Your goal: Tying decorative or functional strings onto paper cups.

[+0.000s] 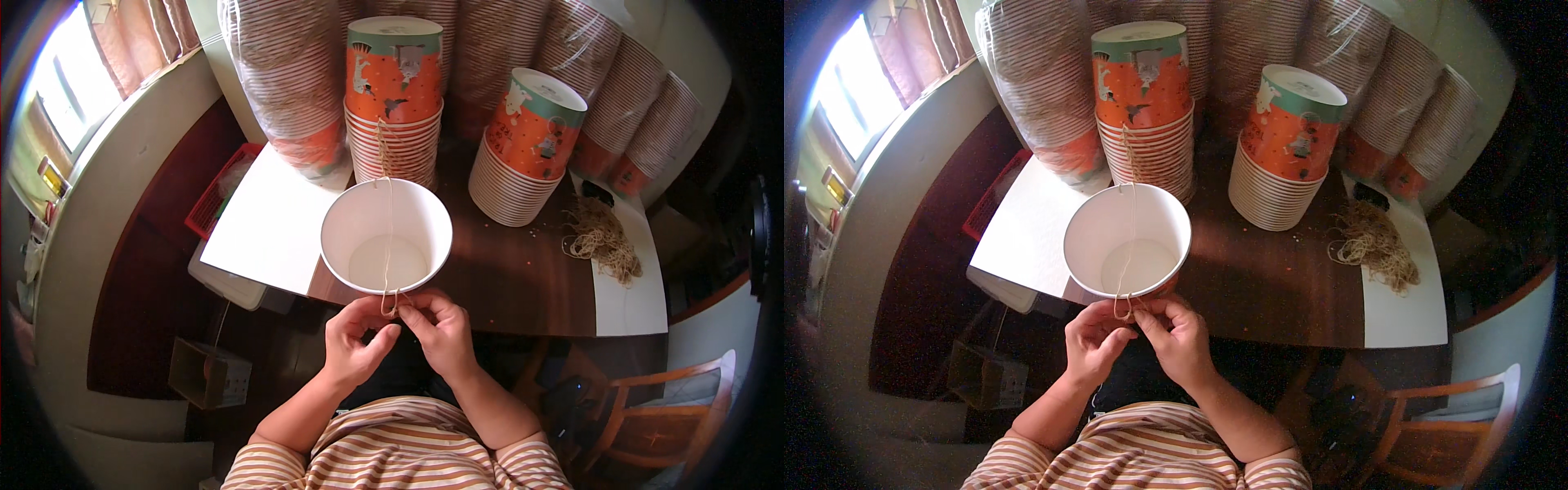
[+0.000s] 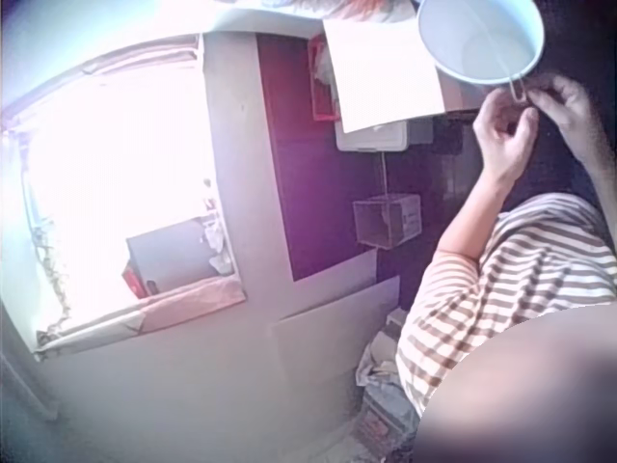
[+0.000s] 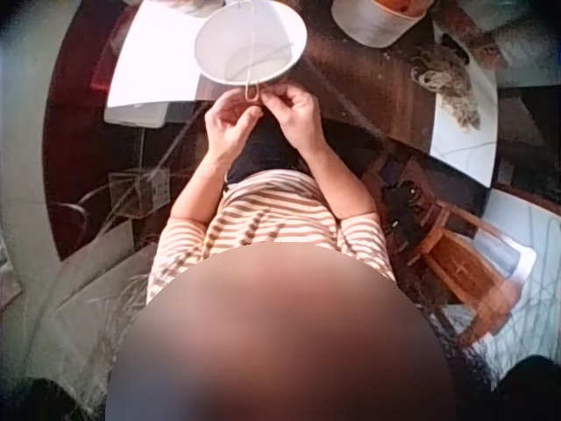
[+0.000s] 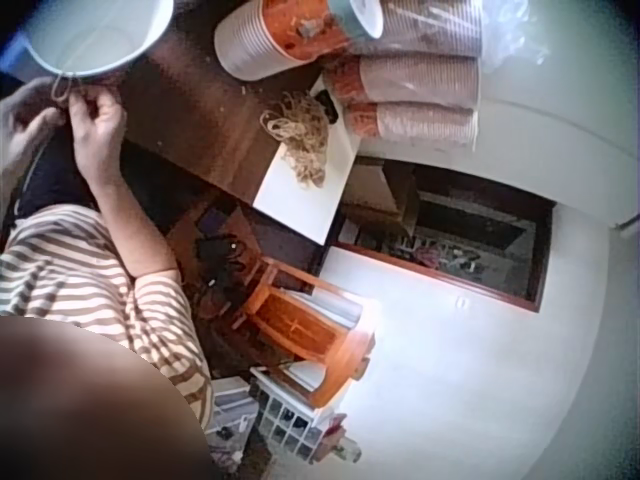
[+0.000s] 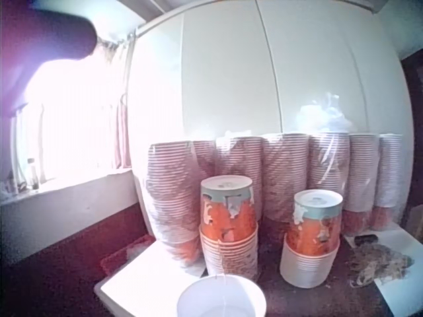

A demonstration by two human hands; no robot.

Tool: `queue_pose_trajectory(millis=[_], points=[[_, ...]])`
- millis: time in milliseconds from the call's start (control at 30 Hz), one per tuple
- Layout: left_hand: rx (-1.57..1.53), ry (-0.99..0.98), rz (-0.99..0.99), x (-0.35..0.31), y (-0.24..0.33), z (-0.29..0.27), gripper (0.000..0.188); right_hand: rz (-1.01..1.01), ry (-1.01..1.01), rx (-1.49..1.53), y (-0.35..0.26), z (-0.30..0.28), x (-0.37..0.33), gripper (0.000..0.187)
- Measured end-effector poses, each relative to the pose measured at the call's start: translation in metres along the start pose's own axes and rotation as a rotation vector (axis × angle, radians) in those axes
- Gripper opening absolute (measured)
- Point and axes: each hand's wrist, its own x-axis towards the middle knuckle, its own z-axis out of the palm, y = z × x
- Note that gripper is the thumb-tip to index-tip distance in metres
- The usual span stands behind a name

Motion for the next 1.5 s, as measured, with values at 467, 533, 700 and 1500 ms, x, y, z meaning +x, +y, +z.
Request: queue_pose_trajectory(millis=[467, 533, 700, 1500], points=[[0.175, 0.026, -0.229, 0.011, 0.017, -0.001, 0.013, -0.353, 0.107, -0.435, -0.004, 0.000, -0.001, 0.007], [0.067, 0.007, -0.257, 0.011, 0.016, -0.004, 0.014, -0.363, 0.114, -0.459, -0.006, 0.001, -0.001, 0.007], [0.008, 0.024, -0.270, 0.010, 0.017, -0.007, 0.015, -0.353, 0.123, -0.416, -0.009, -0.001, 0.001, 0.008], [0.011, 0.088, -0.251, -0.004, 0.000, -0.007, 0.016, -0.185, 0.087, -0.175, 0.018, 0.002, -0.004, 0.010]])
